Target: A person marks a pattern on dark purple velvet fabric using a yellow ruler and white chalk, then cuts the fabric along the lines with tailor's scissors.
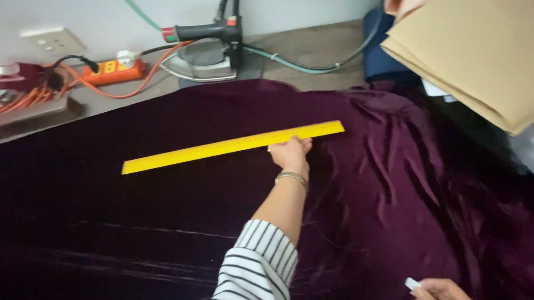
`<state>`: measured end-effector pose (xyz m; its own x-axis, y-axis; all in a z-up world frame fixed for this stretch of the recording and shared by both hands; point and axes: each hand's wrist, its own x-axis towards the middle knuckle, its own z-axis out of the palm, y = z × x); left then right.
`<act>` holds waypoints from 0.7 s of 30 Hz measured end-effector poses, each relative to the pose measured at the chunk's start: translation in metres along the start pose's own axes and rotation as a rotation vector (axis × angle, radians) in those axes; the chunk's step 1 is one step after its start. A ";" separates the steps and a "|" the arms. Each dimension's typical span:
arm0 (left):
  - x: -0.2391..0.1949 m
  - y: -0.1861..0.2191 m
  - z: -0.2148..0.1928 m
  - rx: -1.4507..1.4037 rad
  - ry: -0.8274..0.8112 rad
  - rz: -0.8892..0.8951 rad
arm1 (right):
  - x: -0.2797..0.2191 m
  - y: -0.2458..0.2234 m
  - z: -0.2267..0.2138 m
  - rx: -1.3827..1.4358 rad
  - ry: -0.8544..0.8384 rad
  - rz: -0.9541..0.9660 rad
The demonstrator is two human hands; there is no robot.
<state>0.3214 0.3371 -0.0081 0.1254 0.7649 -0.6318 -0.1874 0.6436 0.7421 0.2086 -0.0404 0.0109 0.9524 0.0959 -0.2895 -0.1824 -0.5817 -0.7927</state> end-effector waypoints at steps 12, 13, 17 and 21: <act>-0.049 0.051 -0.062 0.116 -0.143 -0.124 | -0.025 -0.043 0.009 -0.033 -0.040 0.012; -0.054 0.057 -0.078 0.127 -0.238 -0.098 | -0.034 -0.050 0.013 0.040 -0.045 -0.054; -0.060 0.094 -0.192 0.355 -0.556 0.058 | -0.062 -0.054 0.038 0.177 -0.073 -0.111; -0.054 0.163 -0.343 0.626 -0.687 0.202 | -0.114 -0.071 0.068 0.156 -0.138 -0.137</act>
<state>-0.0500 0.3918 0.0698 0.7303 0.5828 -0.3564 0.2626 0.2421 0.9340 0.0962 0.0443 0.0637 0.9302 0.2812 -0.2358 -0.0998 -0.4246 -0.8999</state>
